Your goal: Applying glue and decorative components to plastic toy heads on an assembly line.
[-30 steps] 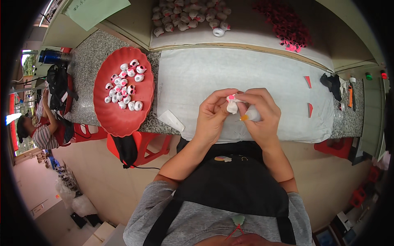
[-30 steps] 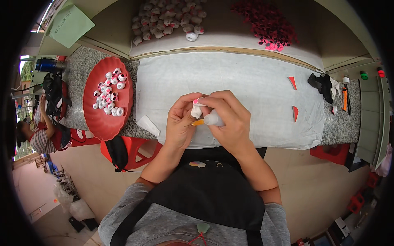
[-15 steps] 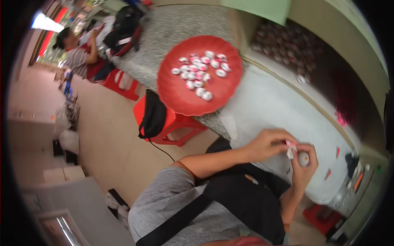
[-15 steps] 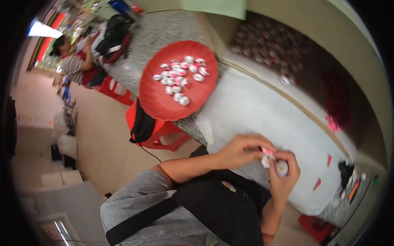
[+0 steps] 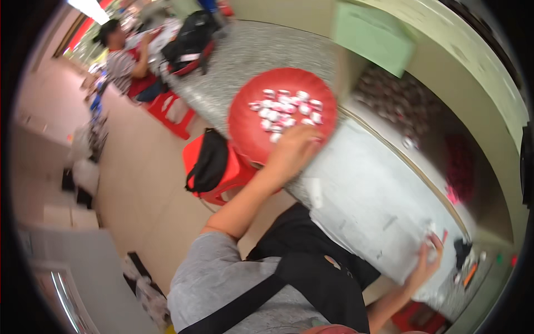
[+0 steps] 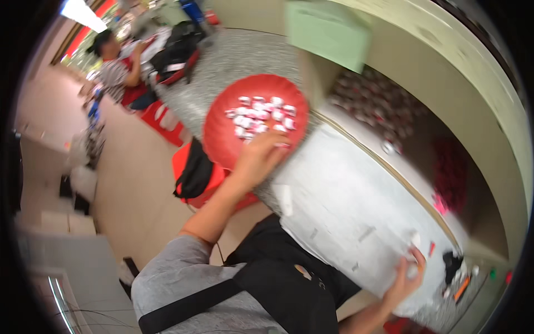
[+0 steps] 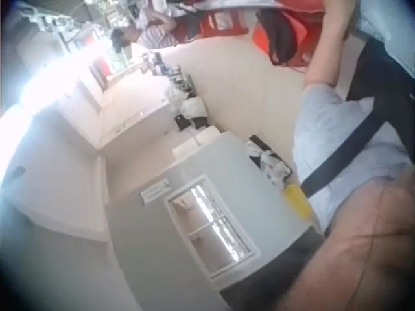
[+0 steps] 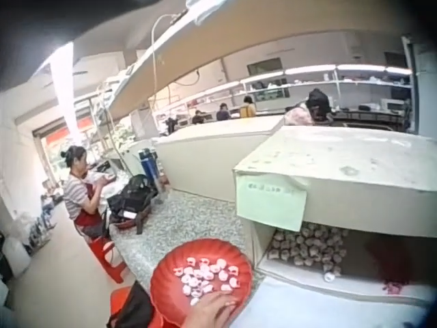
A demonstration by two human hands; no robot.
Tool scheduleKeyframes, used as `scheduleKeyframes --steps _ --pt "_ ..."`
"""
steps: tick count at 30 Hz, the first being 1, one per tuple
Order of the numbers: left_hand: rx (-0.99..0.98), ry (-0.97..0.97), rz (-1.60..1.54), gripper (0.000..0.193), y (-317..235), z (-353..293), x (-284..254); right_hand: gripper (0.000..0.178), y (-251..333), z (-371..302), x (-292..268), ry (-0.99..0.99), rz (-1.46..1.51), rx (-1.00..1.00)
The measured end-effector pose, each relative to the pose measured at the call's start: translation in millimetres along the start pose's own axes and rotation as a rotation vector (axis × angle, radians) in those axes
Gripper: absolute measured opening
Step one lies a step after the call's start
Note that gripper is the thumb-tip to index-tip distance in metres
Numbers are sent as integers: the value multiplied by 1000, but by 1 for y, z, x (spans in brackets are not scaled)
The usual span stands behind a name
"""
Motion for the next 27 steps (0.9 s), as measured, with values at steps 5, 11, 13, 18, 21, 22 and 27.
scheduleKeyframes --steps 5,11,13,18,21,22,27 --pt "-32 24 163 27 -8 15 -8 21 -22 15 16 131 104 101" --pt "243 108 -91 38 -86 92 78 15 -36 28 -24 -13 159 119" --pt "68 154 82 41 -48 113 113 14 -25 27 -21 1 253 146" --pt "-77 -15 194 48 4 109 140 18 22 65 44 335 66 -182" --pt "128 -125 185 46 -21 110 142 27 32 126 102 413 -67 -295" --pt "139 -122 179 46 -28 110 148 34 39 150 111 312 -47 -343" --pt "81 -24 98 52 -46 119 164 37 71 241 133 -207 -426 -792"
Point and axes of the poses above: each hand's wrist, its own z-axis towards the middle knuckle, its own x-axis out of the palm, y = z × x, the point moved 8 cm from there along z, towards the middle knuckle, and after that the axes turned 8 degrees about x, right-handed, at the moved point
